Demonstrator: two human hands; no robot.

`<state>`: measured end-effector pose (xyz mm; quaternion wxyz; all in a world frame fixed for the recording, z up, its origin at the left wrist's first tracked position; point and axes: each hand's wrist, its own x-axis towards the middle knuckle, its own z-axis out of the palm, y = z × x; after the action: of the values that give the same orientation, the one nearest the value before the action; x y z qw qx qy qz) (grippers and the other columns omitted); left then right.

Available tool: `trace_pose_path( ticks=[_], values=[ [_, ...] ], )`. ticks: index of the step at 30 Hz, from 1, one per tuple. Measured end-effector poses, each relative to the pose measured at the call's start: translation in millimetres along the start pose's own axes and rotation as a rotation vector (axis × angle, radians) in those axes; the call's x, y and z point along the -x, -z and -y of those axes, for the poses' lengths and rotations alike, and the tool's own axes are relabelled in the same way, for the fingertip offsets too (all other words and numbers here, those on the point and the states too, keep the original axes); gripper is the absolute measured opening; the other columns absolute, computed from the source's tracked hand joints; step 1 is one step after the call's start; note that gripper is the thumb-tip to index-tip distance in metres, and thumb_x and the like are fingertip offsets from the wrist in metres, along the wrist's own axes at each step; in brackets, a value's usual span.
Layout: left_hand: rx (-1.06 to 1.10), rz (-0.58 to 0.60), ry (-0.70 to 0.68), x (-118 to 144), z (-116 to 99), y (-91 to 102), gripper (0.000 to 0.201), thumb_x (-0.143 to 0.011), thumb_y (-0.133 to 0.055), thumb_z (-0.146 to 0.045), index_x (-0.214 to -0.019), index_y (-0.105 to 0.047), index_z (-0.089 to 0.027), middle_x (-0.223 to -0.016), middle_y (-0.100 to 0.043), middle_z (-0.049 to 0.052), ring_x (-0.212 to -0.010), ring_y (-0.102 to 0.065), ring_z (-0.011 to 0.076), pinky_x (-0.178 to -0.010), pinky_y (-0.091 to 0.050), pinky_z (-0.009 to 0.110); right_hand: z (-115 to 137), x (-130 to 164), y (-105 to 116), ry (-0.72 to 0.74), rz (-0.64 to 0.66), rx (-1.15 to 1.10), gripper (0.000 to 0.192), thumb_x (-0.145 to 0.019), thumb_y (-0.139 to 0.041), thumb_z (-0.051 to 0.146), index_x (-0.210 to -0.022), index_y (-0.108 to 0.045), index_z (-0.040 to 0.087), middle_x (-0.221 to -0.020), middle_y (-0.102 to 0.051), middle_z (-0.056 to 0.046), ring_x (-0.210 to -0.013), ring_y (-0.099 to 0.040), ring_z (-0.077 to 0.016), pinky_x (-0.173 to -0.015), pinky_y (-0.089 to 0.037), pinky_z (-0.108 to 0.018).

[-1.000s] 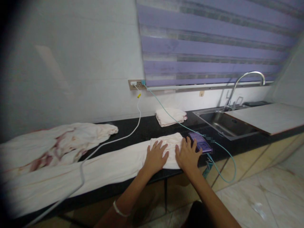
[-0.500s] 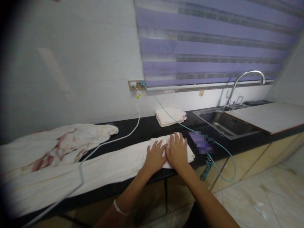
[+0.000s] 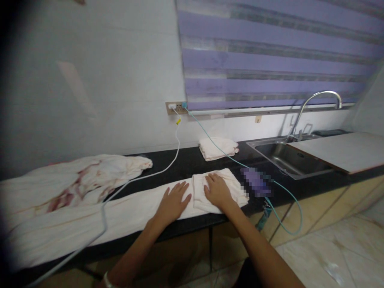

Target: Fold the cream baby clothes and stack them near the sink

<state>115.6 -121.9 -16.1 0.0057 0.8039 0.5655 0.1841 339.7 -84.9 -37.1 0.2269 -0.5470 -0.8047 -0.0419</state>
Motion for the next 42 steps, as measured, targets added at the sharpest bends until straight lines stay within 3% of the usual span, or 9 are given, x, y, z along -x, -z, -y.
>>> trace_pose_path(
  ticks=[6, 12, 15, 21, 25, 31, 36, 39, 42],
  values=[
    [-0.125, 0.094, -0.025, 13.1, 50.8, 11.8, 0.058, -0.104, -0.039, -0.053, -0.156, -0.045, -0.030, -0.165, -0.037, 0.004, -0.153, -0.033, 0.0329, -0.123, -0.029, 0.055, -8.7, 4.2, 6.7, 0.015, 0.086, 0.067, 0.063, -0.102, -0.039, 0.046, -0.155, -0.046, 0.013, -0.158, -0.047, -0.014, -0.152, -0.030, -0.0334, -0.123, -0.026, -0.049],
    [-0.189, 0.127, 0.041, 23.7, 116.9, 28.6, 0.063, -0.104, -0.035, -0.056, -0.160, -0.040, -0.027, -0.165, -0.037, 0.007, -0.152, -0.034, 0.0370, -0.120, -0.029, 0.061, -16.3, 5.4, 10.1, 0.005, 0.127, 0.086, 0.067, -0.103, -0.037, 0.053, -0.158, -0.042, 0.015, -0.160, -0.044, -0.012, -0.154, -0.026, -0.0318, -0.123, -0.025, -0.049],
    [-0.186, 0.147, 0.039, 31.5, 135.5, 38.9, 0.061, -0.105, -0.031, -0.053, -0.159, -0.041, -0.027, -0.164, -0.038, 0.006, -0.152, -0.035, 0.0352, -0.121, -0.029, 0.060, -16.2, 6.4, 10.8, 0.009, 0.127, 0.092, 0.068, -0.103, -0.037, 0.053, -0.158, -0.042, 0.014, -0.161, -0.044, -0.012, -0.154, -0.025, -0.0335, -0.123, -0.026, -0.051],
    [-0.176, 0.130, 0.018, 38.4, 138.8, 42.4, 0.061, -0.104, -0.032, -0.053, -0.159, -0.042, -0.027, -0.164, -0.039, 0.005, -0.151, -0.036, 0.0354, -0.122, -0.031, 0.057, -11.3, 7.9, 12.3, 0.037, 0.132, 0.081, 0.062, -0.102, -0.039, 0.045, -0.156, -0.044, 0.015, -0.160, -0.044, -0.013, -0.153, -0.026, -0.0372, -0.121, -0.028, -0.057],
    [-0.140, 0.136, -0.078, 41.0, 143.8, 48.2, 0.064, -0.104, -0.034, -0.055, -0.160, -0.040, -0.025, -0.164, -0.039, 0.006, -0.151, -0.037, 0.0373, -0.119, -0.035, 0.058, 1.2, 2.3, 20.0, 0.051, 0.093, 0.053, 0.057, -0.096, -0.043, 0.025, -0.152, -0.048, 0.012, -0.154, -0.049, -0.018, -0.149, -0.034, -0.0350, -0.120, -0.031, -0.058],
    [-0.013, -0.018, -0.173, 43.2, 151.2, 52.4, 0.060, -0.106, -0.032, -0.049, -0.153, -0.049, -0.016, -0.153, -0.054, 0.013, -0.141, -0.052, 0.0263, -0.119, -0.041, 0.044, 54.5, -24.8, 24.6, 0.157, -0.047, -0.170, 0.060, -0.087, -0.039, 0.006, -0.145, -0.052, 0.009, -0.150, -0.052, -0.017, -0.138, -0.050, -0.0220, -0.117, -0.040, -0.037],
    [-0.030, -0.061, -0.123, 42.8, 155.2, 39.1, 0.053, -0.104, -0.039, -0.047, -0.143, -0.060, -0.017, -0.150, -0.056, 0.014, -0.141, -0.051, 0.0295, -0.118, -0.043, 0.049, 93.7, -39.4, -1.2, 0.137, 0.068, -0.092, 0.048, -0.091, -0.047, 0.011, -0.136, -0.061, 0.014, -0.131, -0.066, -0.016, -0.121, -0.061, -0.0228, -0.111, -0.041, -0.036],
    [0.032, -0.192, -0.031, 50.7, 154.6, 42.8, 0.050, -0.102, -0.043, -0.044, -0.138, -0.063, -0.015, -0.151, -0.054, 0.016, -0.145, -0.045, 0.0314, -0.120, -0.039, 0.052, 95.6, -37.9, -9.9, 0.157, 0.119, -0.052, 0.036, -0.096, -0.049, 0.021, -0.126, -0.067, 0.016, -0.127, -0.068, -0.015, -0.121, -0.060, -0.0247, -0.114, -0.038, -0.041],
    [0.134, -0.444, 0.088, 71.1, 143.5, 57.2, 0.042, -0.103, -0.040, -0.037, -0.131, -0.065, -0.016, -0.146, -0.058, 0.014, -0.142, -0.049, 0.0265, -0.121, -0.039, 0.050, 89.4, -34.1, -5.2, 0.188, -0.010, -0.183, 0.036, -0.099, -0.044, 0.027, -0.124, -0.067, 0.015, -0.132, -0.066, -0.016, -0.127, -0.057, -0.0250, -0.114, -0.039, -0.041]
  ],
)
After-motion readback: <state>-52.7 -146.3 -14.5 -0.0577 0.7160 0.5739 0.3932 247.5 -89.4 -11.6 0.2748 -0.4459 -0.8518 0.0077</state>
